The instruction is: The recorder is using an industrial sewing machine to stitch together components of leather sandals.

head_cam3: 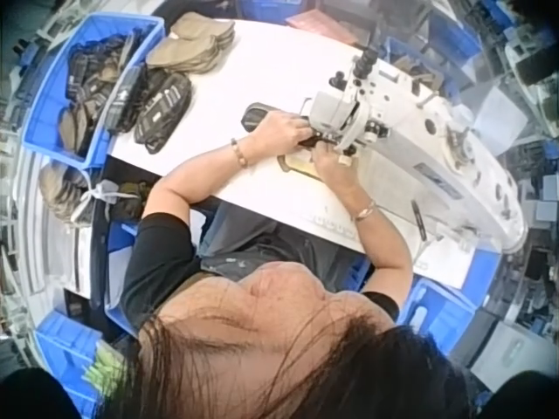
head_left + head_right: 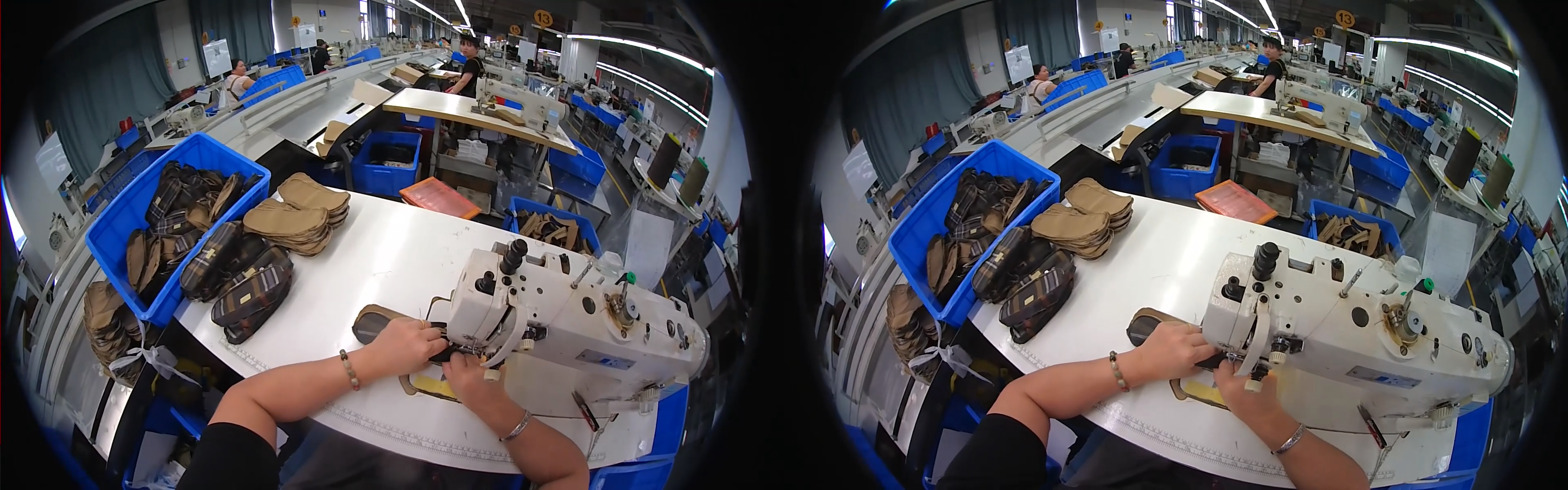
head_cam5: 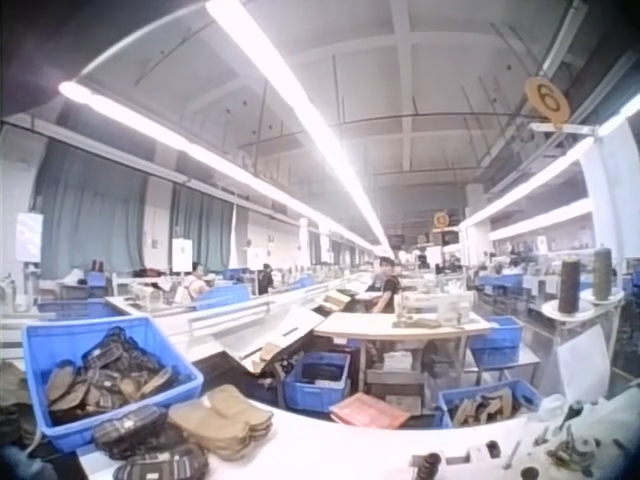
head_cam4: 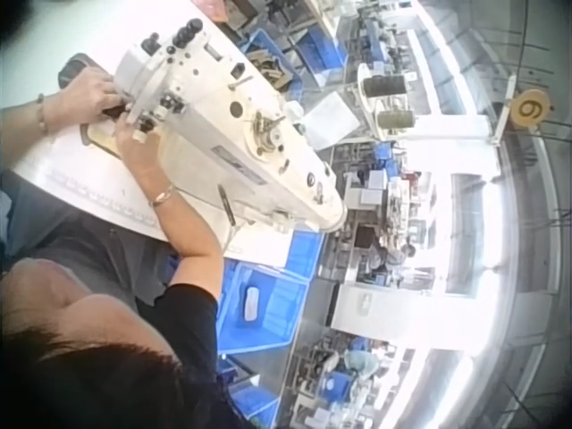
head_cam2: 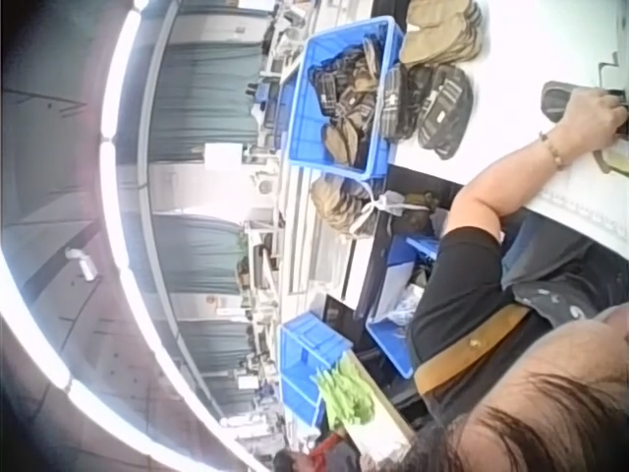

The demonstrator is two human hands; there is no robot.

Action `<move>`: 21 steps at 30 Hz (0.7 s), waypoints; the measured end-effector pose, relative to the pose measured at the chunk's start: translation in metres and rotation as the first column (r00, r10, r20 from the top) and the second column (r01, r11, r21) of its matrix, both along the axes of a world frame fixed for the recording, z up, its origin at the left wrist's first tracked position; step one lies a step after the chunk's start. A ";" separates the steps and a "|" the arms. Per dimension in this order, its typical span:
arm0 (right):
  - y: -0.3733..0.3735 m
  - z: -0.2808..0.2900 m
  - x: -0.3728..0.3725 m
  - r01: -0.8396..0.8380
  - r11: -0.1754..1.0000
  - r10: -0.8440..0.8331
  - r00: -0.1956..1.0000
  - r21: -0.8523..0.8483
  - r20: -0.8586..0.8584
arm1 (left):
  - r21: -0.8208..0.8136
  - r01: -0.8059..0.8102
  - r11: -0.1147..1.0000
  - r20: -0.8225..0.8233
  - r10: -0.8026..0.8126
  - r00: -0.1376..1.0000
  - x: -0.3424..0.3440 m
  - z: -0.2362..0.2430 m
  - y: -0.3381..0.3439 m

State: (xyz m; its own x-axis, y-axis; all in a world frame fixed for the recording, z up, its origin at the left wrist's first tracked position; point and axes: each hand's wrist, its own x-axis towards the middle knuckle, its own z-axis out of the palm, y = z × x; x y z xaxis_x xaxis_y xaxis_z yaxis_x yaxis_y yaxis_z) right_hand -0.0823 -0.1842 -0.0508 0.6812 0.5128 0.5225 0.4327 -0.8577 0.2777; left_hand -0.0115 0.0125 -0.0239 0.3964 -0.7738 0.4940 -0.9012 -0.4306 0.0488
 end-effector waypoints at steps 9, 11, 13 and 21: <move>-0.001 0.001 0.003 -0.010 1.000 0.010 1.000 0.014 -0.002 | -0.094 0.039 0.995 0.191 -0.020 0.981 -0.004 0.006 -0.004; -0.001 0.000 0.004 -0.049 0.997 0.050 0.999 0.061 -0.017 | -0.083 0.073 0.994 0.175 -0.058 0.983 -0.002 0.002 -0.004; -0.002 -0.010 0.006 -0.041 0.998 0.042 0.999 0.056 -0.024 | -0.029 0.048 0.998 0.145 -0.043 0.989 -0.002 -0.002 -0.002; -0.003 -0.019 0.004 -0.043 0.999 0.044 0.998 0.021 -0.054 | 0.027 -0.012 1.000 0.043 0.011 0.999 0.001 -0.015 -0.003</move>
